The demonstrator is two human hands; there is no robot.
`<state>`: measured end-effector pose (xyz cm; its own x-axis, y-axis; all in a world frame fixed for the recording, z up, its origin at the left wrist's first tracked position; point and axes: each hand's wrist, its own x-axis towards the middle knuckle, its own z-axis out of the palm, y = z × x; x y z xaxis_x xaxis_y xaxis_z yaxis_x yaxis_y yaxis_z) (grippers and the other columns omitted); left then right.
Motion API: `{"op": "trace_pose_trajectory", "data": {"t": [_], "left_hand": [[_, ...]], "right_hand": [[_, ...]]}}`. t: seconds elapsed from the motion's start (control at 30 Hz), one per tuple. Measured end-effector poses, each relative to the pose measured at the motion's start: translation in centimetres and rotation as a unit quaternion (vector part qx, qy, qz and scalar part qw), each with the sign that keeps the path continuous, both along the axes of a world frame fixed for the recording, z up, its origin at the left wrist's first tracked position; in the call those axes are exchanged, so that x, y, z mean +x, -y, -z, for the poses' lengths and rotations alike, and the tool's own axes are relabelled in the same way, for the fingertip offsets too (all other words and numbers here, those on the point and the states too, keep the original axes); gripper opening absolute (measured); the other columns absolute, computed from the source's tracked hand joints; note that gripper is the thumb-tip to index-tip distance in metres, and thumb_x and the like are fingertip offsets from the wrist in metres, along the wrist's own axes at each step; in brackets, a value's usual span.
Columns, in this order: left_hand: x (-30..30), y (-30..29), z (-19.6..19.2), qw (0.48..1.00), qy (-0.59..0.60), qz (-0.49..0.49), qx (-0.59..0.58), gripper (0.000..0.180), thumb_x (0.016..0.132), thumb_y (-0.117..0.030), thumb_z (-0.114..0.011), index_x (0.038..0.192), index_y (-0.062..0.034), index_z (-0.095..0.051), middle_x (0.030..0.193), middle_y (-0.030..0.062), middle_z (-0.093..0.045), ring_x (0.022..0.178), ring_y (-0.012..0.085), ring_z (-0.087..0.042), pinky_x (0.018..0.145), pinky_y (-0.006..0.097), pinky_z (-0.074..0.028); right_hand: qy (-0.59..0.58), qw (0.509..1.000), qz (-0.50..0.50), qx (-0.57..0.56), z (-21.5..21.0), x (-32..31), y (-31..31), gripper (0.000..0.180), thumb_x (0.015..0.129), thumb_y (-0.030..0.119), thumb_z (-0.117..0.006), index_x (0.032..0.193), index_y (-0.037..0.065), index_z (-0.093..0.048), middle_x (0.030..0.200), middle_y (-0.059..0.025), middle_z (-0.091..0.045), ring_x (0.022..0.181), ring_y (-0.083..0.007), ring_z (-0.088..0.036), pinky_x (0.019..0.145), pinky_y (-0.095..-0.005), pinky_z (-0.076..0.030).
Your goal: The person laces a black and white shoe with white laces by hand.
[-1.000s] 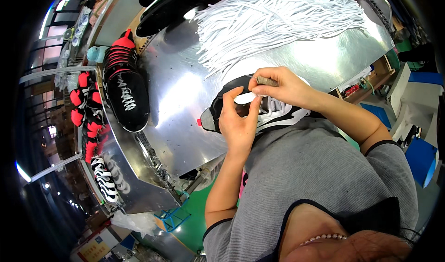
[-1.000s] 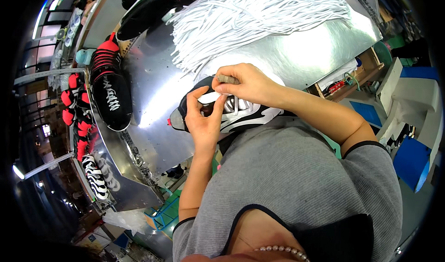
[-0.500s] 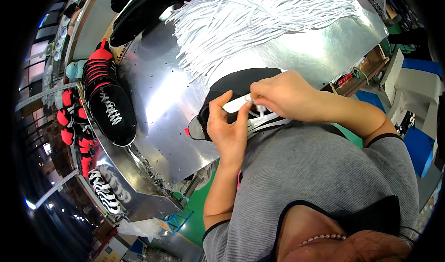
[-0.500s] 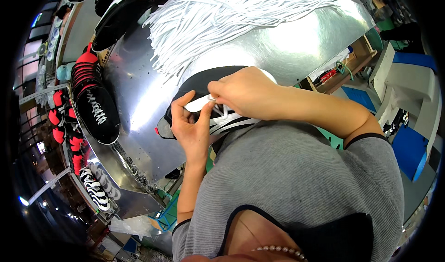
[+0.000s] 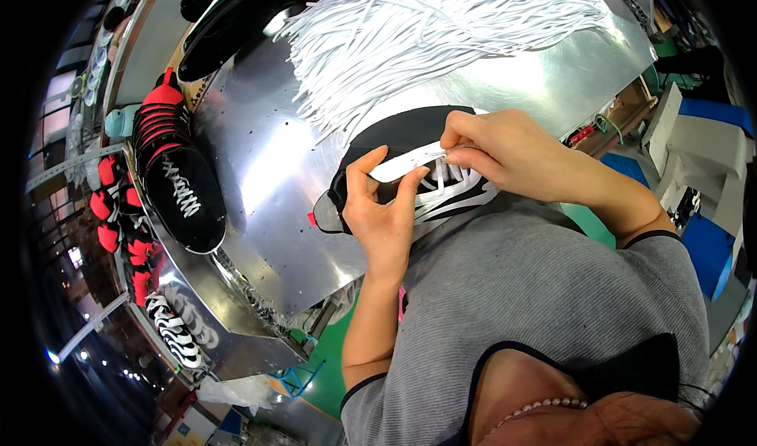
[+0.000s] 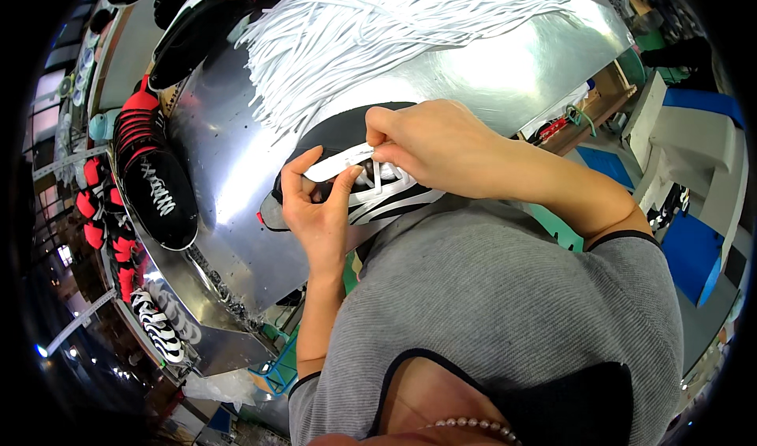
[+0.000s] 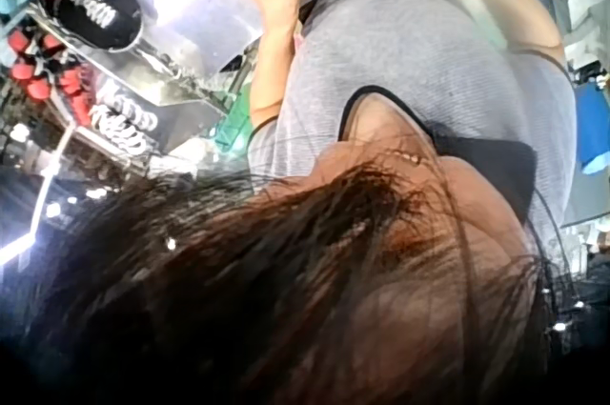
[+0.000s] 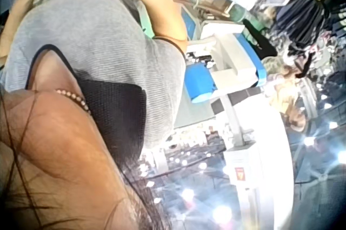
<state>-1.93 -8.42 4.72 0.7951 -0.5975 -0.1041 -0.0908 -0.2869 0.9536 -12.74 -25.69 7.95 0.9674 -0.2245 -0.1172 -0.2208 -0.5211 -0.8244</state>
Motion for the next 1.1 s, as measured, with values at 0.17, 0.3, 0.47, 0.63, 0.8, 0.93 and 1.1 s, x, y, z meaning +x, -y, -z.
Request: {"op": "trace_pose_trajectory", "data": {"t": [0.17, 0.3, 0.47, 0.63, 0.8, 0.93, 1.1], "left_hand": [[-0.2, 0.4, 0.1, 0.999, 0.038, 0.01, 0.021, 0.036, 0.081, 0.0, -0.078, 0.109, 0.0025, -0.055, 0.089, 0.0098, -0.069, 0.078, 0.0106, -0.064, 0.068, 0.02, -0.048], [0.1, 0.0, 0.8, 0.995, 0.094, 0.022, 0.021, 0.032, 0.08, -0.002, -0.079, 0.102, 0.0022, -0.056, 0.088, 0.0102, -0.069, 0.078, 0.0107, -0.064, 0.069, 0.021, -0.048], [-0.1, -0.4, 1.2, 0.996, 0.078, -0.015, 0.051, 0.034, 0.072, -0.011, -0.084, 0.095, 0.0007, -0.063, 0.089, 0.0112, -0.064, 0.081, 0.0186, -0.061, 0.074, 0.031, -0.049], [-0.6, -0.7, 1.3, 0.994, 0.079, -0.016, 0.067, 0.033, 0.073, -0.012, -0.084, 0.096, 0.0005, -0.064, 0.092, 0.0108, -0.064, 0.082, 0.0197, -0.06, 0.075, 0.032, -0.049], [-0.8, -0.9, 1.5, 0.994, 0.095, -0.019, 0.056, 0.034, 0.073, -0.012, -0.084, 0.098, 0.0005, -0.064, 0.092, 0.0106, -0.064, 0.081, 0.02, -0.059, 0.074, 0.032, -0.049], [-1.1, -1.1, 1.5, 0.991, 0.117, -0.019, 0.067, 0.035, 0.073, -0.012, -0.084, 0.099, 0.0004, -0.064, 0.092, 0.0112, -0.063, 0.08, 0.02, -0.06, 0.073, 0.032, -0.049], [-1.2, -1.2, 1.5, 0.992, 0.118, -0.017, 0.049, 0.034, 0.076, -0.011, -0.083, 0.101, 0.0008, -0.064, 0.094, 0.0121, -0.063, 0.08, 0.0201, -0.061, 0.072, 0.031, -0.05]], "right_hand": [[0.014, 1.0, 0.002, -0.014, 0.3, -0.4, -0.1, 0.017, 0.094, 0.022, -0.06, 0.094, 0.006, -0.056, 0.071, -0.0088, -0.063, 0.064, -0.0291, -0.061, 0.06, -0.0396, -0.045], [0.048, 0.999, -0.007, -0.023, 0.1, -0.7, -0.4, 0.016, 0.094, 0.022, -0.06, 0.095, 0.006, -0.056, 0.074, -0.0079, -0.064, 0.067, -0.0285, -0.062, 0.061, -0.0392, -0.046], [0.067, 0.996, -0.012, -0.053, 0.7, -1.2, -0.6, 0.013, 0.092, 0.019, -0.062, 0.094, 0.007, -0.057, 0.078, -0.0059, -0.065, 0.069, -0.0277, -0.063, 0.061, -0.0381, -0.047], [0.102, 0.992, -0.014, -0.078, 2.2, -1.1, -1.2, 0.01, 0.089, 0.015, -0.065, 0.091, 0.007, -0.058, 0.081, -0.0051, -0.066, 0.07, -0.0275, -0.064, 0.059, -0.0369, -0.047], [0.079, 0.994, -0.018, -0.069, 2.1, -1.2, -1.1, 0.01, 0.089, 0.015, -0.065, 0.091, 0.007, -0.059, 0.08, -0.0054, -0.066, 0.068, -0.0276, -0.064, 0.059, -0.0368, -0.047], [0.094, 0.993, -0.008, -0.067, 2.1, -1.3, -1.2, 0.011, 0.089, 0.015, -0.065, 0.09, 0.007, -0.059, 0.08, -0.0061, -0.066, 0.068, -0.0279, -0.064, 0.059, -0.0368, -0.048], [0.067, 0.991, -0.016, -0.113, 3.0, -1.0, -1.9, 0.012, 0.087, 0.013, -0.066, 0.091, 0.007, -0.056, 0.079, -0.0061, -0.064, 0.068, -0.0284, -0.064, 0.057, -0.0377, -0.048]]}}
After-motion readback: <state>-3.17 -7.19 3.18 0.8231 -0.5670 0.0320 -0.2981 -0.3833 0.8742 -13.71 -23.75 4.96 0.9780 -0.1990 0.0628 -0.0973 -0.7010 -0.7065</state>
